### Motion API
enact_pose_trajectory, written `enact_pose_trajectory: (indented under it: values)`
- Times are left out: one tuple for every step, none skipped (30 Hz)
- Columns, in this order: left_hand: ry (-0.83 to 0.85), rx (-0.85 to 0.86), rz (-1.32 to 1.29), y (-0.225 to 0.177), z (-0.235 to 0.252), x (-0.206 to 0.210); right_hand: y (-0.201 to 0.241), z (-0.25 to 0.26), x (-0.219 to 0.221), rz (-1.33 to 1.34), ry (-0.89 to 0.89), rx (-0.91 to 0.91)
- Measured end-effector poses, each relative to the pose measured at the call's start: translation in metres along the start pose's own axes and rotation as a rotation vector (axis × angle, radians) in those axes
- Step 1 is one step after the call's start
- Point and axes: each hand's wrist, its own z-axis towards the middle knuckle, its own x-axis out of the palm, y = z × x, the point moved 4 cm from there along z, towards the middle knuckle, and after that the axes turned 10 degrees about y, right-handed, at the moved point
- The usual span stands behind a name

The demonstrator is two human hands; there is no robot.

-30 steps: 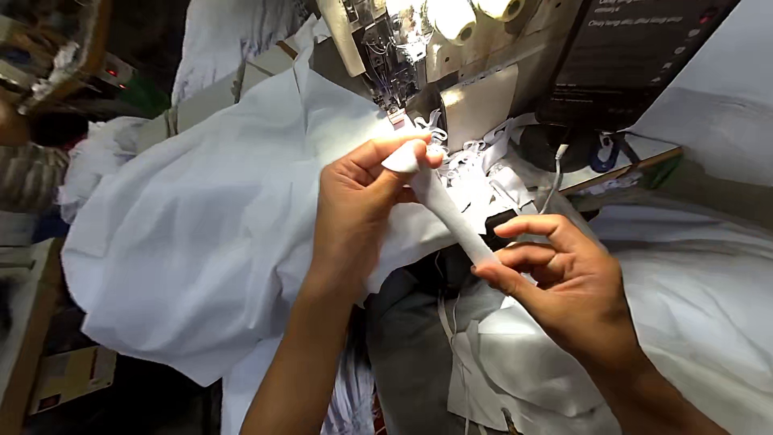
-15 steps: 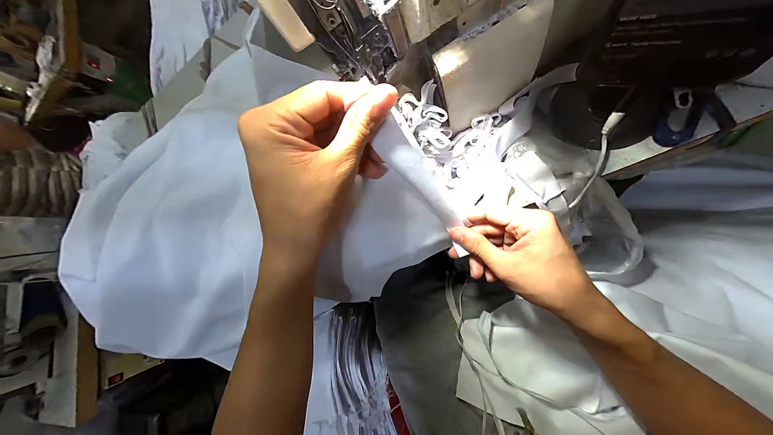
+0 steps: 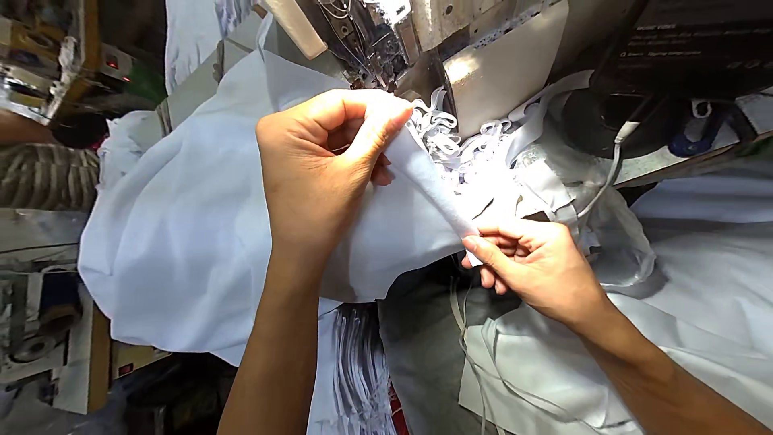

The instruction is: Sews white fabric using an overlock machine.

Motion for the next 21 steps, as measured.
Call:
enact_pose_trajectory:
  values:
    - [0.023, -0.010, -0.006, -0.001, -0.001, -0.001, -0.001, 0.000, 0.000, -0.022, -0.006, -0.013]
    - [0.034, -0.017, -0.005, -0.001, -0.001, -0.002, -0.001, 0.000, 0.000, -0.060, -0.017, -0.038]
    - [0.023, -0.012, 0.006, -0.002, -0.002, -0.003, 0.000, -0.001, -0.001, -0.120, -0.036, -0.081]
    - [-0.006, 0.009, 0.040, -0.002, -0.003, -0.004, 0.001, -0.002, 0.000, -0.199, -0.066, -0.135]
    - [-0.043, 0.034, 0.105, -0.003, -0.005, -0.003, 0.002, -0.005, 0.000, -0.272, -0.107, -0.192]
    - [-0.069, 0.048, 0.194, -0.004, -0.008, -0.002, 0.005, -0.009, 0.001, -0.322, -0.148, -0.243]
    - [-0.085, 0.070, 0.274, -0.005, -0.010, -0.001, 0.007, -0.013, 0.002, -0.352, -0.185, -0.274]
    - [-0.087, 0.092, 0.333, -0.003, -0.012, 0.000, 0.008, -0.017, 0.004, -0.348, -0.202, -0.292]
    - [-0.087, 0.106, 0.371, 0.000, -0.012, 0.001, 0.008, -0.020, 0.006, -0.329, -0.205, -0.302]
    - [-0.086, 0.108, 0.399, 0.003, -0.011, 0.002, 0.007, -0.022, 0.007, -0.299, -0.202, -0.306]
    - [-0.088, 0.103, 0.421, 0.004, -0.009, 0.003, 0.004, -0.023, 0.008, -0.260, -0.198, -0.303]
    - [-0.097, 0.101, 0.436, 0.005, -0.008, 0.004, 0.000, -0.024, 0.010, -0.220, -0.196, -0.298]
    - [-0.106, 0.112, 0.448, 0.005, -0.006, 0.004, -0.005, -0.026, 0.011, -0.182, -0.190, -0.291]
    - [-0.116, 0.142, 0.463, 0.005, -0.007, 0.005, -0.009, -0.029, 0.013, -0.156, -0.183, -0.281]
    - [-0.129, 0.190, 0.481, 0.005, -0.009, 0.006, -0.010, -0.034, 0.014, -0.139, -0.171, -0.262]
    - [-0.142, 0.231, 0.513, 0.004, -0.013, 0.007, -0.010, -0.040, 0.015, -0.129, -0.150, -0.236]
    - [-0.142, 0.239, 0.572, 0.003, -0.018, 0.009, -0.008, -0.045, 0.015, -0.124, -0.127, -0.206]
    - [-0.121, 0.216, 0.643, 0.003, -0.024, 0.013, -0.004, -0.049, 0.015, -0.120, -0.109, -0.174]
    - [-0.086, 0.163, 0.716, 0.002, -0.030, 0.016, -0.001, -0.053, 0.014, -0.118, -0.092, -0.150]
    - [-0.052, 0.106, 0.758, 0.002, -0.035, 0.019, 0.001, -0.055, 0.013, -0.120, -0.080, -0.139]
    - [-0.035, 0.064, 0.761, 0.002, -0.038, 0.021, 0.003, -0.057, 0.013, -0.123, -0.074, -0.138]
